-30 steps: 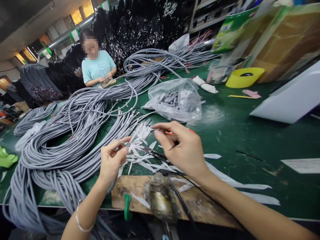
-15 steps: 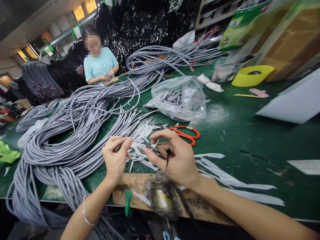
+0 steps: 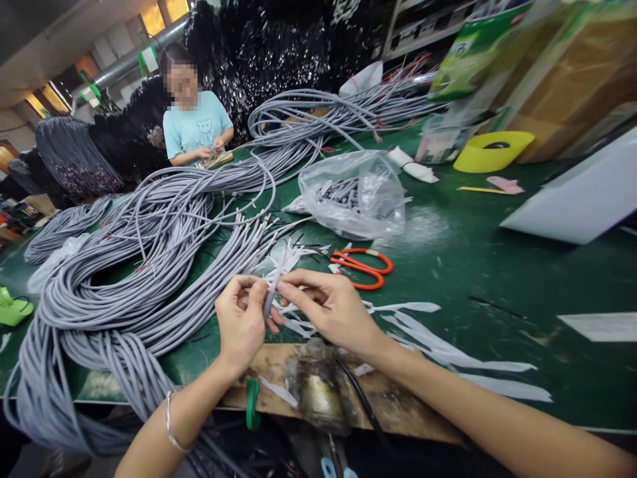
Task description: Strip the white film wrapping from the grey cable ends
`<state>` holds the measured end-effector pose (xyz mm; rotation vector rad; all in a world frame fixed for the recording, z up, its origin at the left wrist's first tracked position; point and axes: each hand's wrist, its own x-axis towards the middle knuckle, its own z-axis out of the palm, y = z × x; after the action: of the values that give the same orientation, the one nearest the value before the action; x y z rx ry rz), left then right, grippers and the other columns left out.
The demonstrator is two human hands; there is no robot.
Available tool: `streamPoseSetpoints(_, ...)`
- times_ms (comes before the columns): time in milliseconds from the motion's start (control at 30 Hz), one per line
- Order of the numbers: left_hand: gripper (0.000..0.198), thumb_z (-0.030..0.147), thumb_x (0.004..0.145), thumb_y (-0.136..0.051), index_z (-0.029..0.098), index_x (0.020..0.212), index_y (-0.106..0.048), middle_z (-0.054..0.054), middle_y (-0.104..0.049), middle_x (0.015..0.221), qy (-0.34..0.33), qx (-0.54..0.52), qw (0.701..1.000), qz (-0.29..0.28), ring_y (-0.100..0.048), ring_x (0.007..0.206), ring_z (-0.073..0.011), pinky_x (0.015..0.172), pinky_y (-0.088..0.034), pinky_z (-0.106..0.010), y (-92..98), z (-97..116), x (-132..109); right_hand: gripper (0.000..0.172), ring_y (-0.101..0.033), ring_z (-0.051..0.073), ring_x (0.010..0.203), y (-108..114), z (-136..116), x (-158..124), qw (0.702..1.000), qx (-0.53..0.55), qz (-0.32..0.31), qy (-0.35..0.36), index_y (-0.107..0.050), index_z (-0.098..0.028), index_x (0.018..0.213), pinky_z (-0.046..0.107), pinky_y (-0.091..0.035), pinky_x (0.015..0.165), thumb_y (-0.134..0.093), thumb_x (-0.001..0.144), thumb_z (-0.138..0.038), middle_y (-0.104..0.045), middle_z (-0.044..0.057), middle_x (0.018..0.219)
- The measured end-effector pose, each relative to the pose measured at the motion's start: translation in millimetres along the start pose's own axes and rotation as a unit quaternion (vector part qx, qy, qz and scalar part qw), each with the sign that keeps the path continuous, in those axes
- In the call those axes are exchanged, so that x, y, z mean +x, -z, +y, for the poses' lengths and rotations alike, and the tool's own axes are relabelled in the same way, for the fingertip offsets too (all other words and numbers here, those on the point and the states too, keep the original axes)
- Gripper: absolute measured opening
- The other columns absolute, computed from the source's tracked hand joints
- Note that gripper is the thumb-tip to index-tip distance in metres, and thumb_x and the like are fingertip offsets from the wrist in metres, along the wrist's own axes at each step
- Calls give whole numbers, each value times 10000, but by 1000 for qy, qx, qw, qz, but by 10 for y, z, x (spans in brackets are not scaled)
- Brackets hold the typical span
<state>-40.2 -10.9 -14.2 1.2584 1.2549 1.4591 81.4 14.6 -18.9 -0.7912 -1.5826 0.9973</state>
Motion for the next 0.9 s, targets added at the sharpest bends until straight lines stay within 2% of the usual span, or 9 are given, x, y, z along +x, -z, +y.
streamPoseSetpoints(67, 253, 405, 762, -596, 161, 754, -531, 62, -495, 512, -19, 2, 1000, 6, -448, 353, -48, 346, -361, -152, 3, 20, 1, 202, -547, 110, 477, 6, 9, 11, 999, 33, -9, -21, -613, -136, 685, 190, -436, 426, -519, 756, -300, -593, 24, 556)
streamPoseSetpoints(167, 231, 278, 693, -683, 163, 887, -635, 22, -542, 667, -69, 60, 996, 4, -525, 536, -66, 450, -399, -152, 1, 64, 7, 187, -551, 106, 491, 3, 20, 14, 999, 41, -1, -23, -610, -133, 688, 187, -447, 439, -531, 728, -298, -614, 36, 599)
streamPoseSetpoints(233, 195, 238, 682, -684, 156, 859, -693, 8, -533, 655, -99, 96, 990, 18, -517, 574, -78, 453, -381, -158, 3, 80, 16, 182, -534, 96, 472, -4, 21, 5, 999, 41, 8, -27, -606, -131, 695, 181, -434, 423, -545, 716, -300, -612, 34, 599)
streamPoseSetpoints(367, 179, 289, 731, -635, 142, 776, -728, 35, -449, 496, -116, 114, 984, 69, -410, 429, -60, 381, -298, -182, 29, 51, 41, 167, -478, 74, 409, -15, 3, -33, 1000, 17, 5, -17, -590, -130, 714, 169, -381, 371, -546, 744, -289, -561, 0, 526)
streamPoseSetpoints(467, 237, 337, 769, -592, 142, 761, -727, 36, -455, 459, -109, 138, 982, 68, -383, 384, -60, 385, -292, -201, 54, 10, 59, 115, -462, 65, 402, -13, -14, -72, 995, -61, 9, 79, -586, -138, 735, 169, -381, 388, -521, 784, -219, -553, -11, 521)
streamPoseSetpoints(567, 276, 366, 777, -572, 129, 715, -699, 19, -515, 477, -99, 148, 982, 67, -409, 370, -65, 382, -303, -205, 69, -6, 78, 89, -471, 65, 415, -8, -16, -102, 969, -146, 30, 199, -587, -145, 748, 172, -395, 425, -511, 795, -146, -564, -11, 530)
streamPoseSetpoints(633, 307, 385, 790, -547, 127, 662, -652, 17, -530, 476, -87, 141, 984, 61, -422, 351, -62, 364, -303, -196, 76, 4, 92, 84, -510, 69, 446, -7, -12, -111, 958, -164, 37, 231, -583, -150, 766, 166, -411, 447, -511, 797, -123, -596, 0, 571)
streamPoseSetpoints(767, 370, 451, 782, -534, 144, 576, -523, 34, -531, 473, -52, 107, 991, 56, -390, 269, -36, 284, -248, -171, 75, 47, 114, 76, -535, 71, 456, -4, -15, -107, 965, -155, 26, 208, -571, -163, 777, 163, -422, 447, -506, 807, -138, -610, 2, 600)
streamPoseSetpoints(900, 425, 530, 721, -572, 159, 559, -440, 54, -518, 440, 5, 34, 998, 53, -350, 196, -30, 209, -175, -150, 44, 80, 129, 104, -429, 52, 373, 9, -20, -82, 987, -108, -6, 116, -554, -161, 738, 173, -342, 373, -487, 810, -195, -509, -35, 502)
